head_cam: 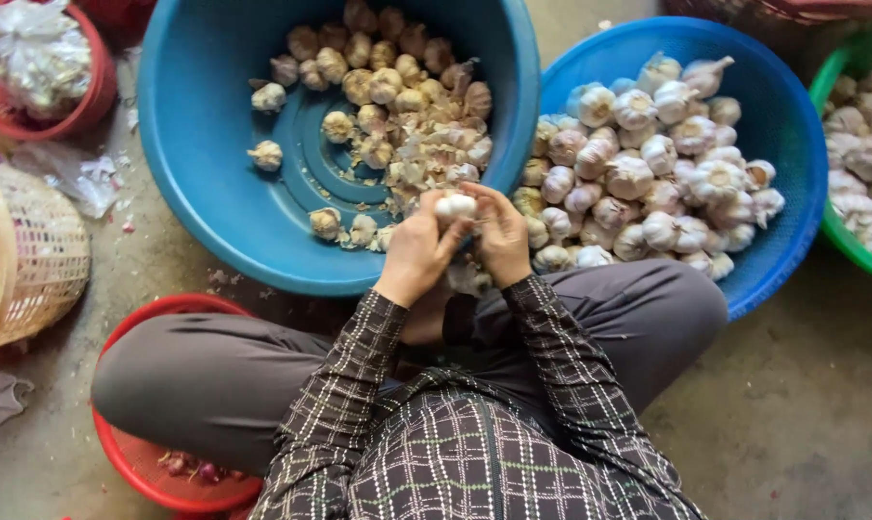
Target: Sorting and peeling garlic bulbs by hand to remove dry outer skins and organize them into baskets.
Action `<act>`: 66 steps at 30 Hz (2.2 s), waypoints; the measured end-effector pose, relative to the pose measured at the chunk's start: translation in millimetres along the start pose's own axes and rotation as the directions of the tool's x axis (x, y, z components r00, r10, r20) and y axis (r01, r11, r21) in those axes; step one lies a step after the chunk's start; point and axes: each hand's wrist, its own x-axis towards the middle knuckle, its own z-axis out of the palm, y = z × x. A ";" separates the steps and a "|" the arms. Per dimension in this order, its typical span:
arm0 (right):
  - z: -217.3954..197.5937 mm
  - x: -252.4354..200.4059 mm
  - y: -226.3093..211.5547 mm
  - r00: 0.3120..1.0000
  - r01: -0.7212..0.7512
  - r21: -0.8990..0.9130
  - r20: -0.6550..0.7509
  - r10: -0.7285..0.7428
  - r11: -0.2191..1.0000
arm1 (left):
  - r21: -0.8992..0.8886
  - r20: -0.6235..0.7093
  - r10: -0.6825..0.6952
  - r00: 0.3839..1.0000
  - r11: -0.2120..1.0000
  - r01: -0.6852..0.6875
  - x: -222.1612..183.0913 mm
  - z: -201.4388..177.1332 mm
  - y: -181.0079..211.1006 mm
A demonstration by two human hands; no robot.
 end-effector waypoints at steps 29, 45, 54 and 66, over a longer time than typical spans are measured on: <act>-87.2 27.3 -55.4 0.902 0.025 0.834 -0.256 0.346 0.552 | 0.530 -0.028 -0.128 0.991 0.839 0.123 227.2 113.7 -215.9; -11.5 11.8 9.5 0.972 -0.101 0.042 0.216 0.089 0.994 | 0.546 0.000 -0.614 0.789 0.662 0.514 80.8 53.6 -222.5; -17.7 11.2 12.1 0.980 -0.080 -0.012 0.180 0.081 0.997 | 0.649 0.199 -0.445 0.873 0.728 0.223 102.0 122.7 -306.2; 12.5 17.7 10.3 0.977 0.006 -0.120 0.212 0.020 0.993 | -0.912 0.103 -0.458 0.883 0.310 0.267 41.2 -9.6 -67.9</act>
